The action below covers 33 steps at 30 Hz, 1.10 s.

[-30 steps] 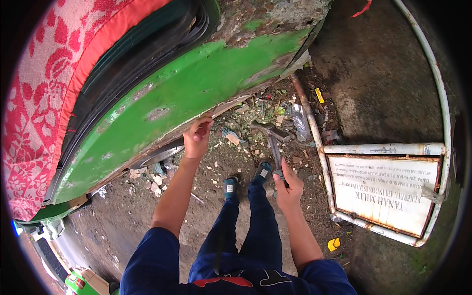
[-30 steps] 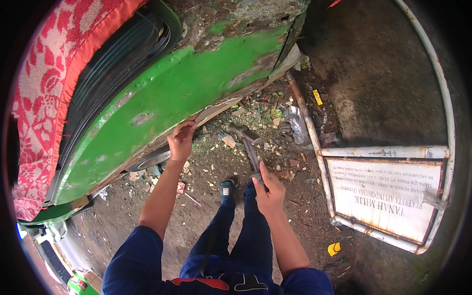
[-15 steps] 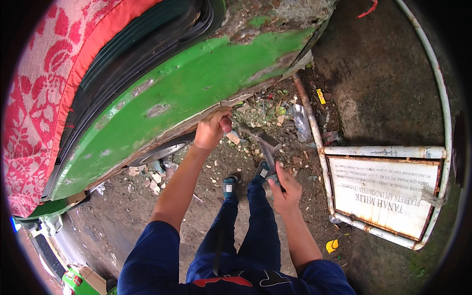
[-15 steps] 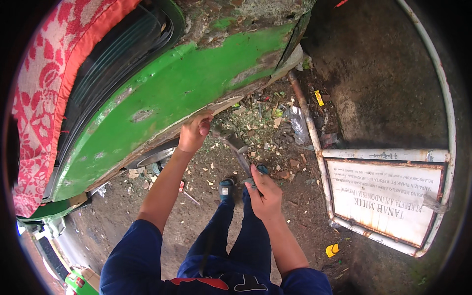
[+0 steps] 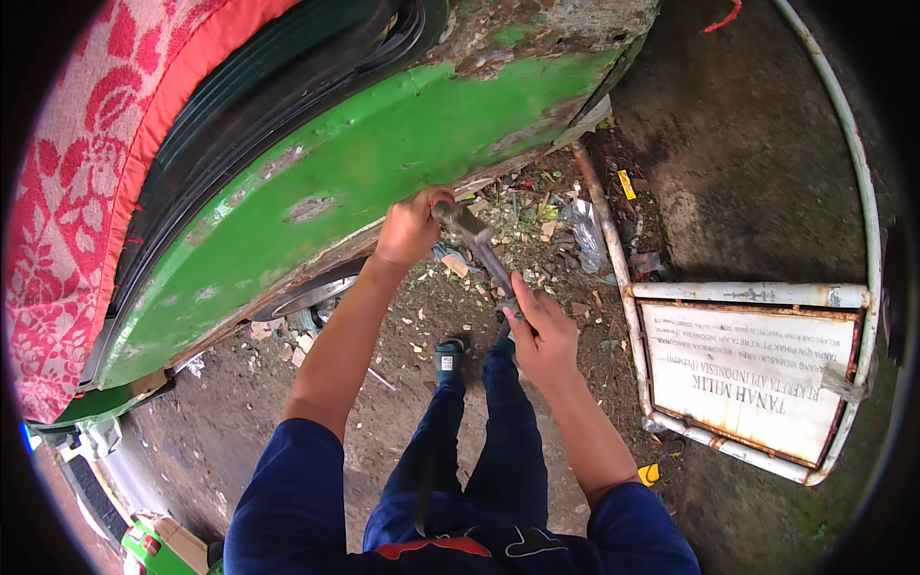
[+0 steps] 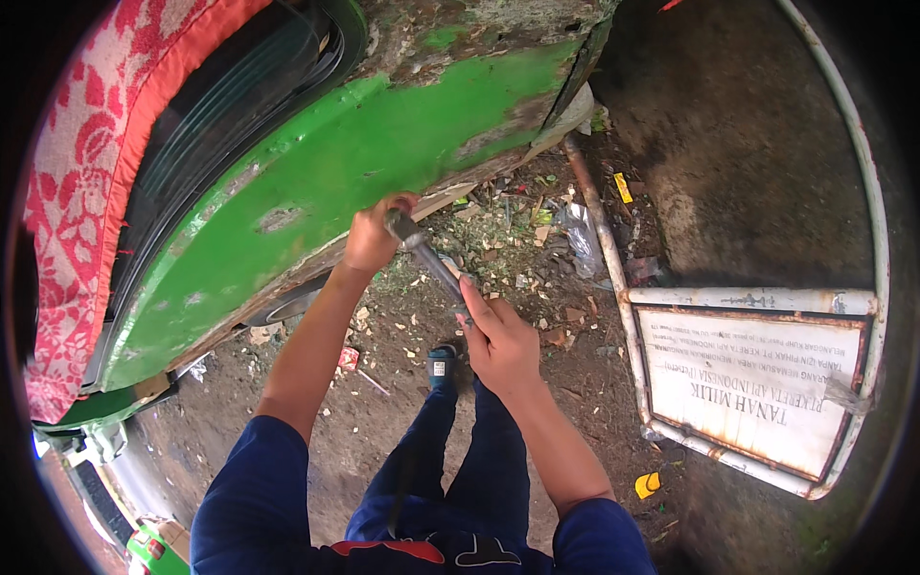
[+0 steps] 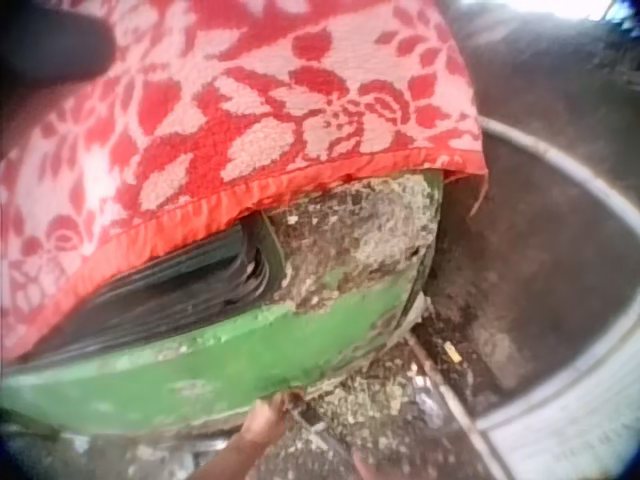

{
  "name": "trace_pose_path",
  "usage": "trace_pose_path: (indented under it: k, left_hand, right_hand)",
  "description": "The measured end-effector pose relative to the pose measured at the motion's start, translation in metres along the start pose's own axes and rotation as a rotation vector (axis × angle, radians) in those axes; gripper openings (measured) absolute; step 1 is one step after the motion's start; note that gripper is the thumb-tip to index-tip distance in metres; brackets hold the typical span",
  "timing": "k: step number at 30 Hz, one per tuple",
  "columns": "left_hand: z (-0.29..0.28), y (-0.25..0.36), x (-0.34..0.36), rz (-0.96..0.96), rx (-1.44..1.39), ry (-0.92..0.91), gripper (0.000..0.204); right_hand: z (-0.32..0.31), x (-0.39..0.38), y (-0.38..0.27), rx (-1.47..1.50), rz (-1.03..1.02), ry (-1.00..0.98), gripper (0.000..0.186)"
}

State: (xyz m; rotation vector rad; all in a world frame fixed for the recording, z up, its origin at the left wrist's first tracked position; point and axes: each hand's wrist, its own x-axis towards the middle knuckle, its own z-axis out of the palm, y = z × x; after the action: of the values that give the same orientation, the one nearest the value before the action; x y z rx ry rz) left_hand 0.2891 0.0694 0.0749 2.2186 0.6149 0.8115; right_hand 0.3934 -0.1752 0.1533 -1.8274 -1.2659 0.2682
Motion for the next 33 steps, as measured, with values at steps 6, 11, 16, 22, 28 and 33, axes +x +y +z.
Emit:
trace_pose_path:
  k: [6,11,16,22,28,33]
  left_hand:
    - [-0.006,-0.004,0.004,-0.073,0.123,0.067,0.018]
    - [0.001,-0.033,-0.032,-0.187,0.182,-0.004,0.018]
    - [-0.004,-0.009,-0.052,-0.137,-0.103,0.157,0.022]
    - [-0.002,-0.001,-0.046,0.063,-0.102,0.076,0.030]
    - [0.014,-0.005,-0.046,0.067,-0.067,-0.012,0.052]
    - [0.015,-0.006,-0.049,0.105,-0.032,0.005,0.050]
  right_hand:
    - [-0.002,0.023,-0.007,0.108,-0.087,0.126,0.058]
    - [-0.007,0.019,0.002,0.140,0.019,0.003,0.054]
    - [-0.021,0.013,-0.004,0.261,0.114,0.128,0.047]
    - [-0.018,-0.020,0.003,0.273,0.269,0.055,0.047]
    - [-0.020,-0.040,0.003,0.284,0.389,0.035,0.047]
    - [-0.025,-0.046,0.006,0.306,0.411,0.042,0.046]
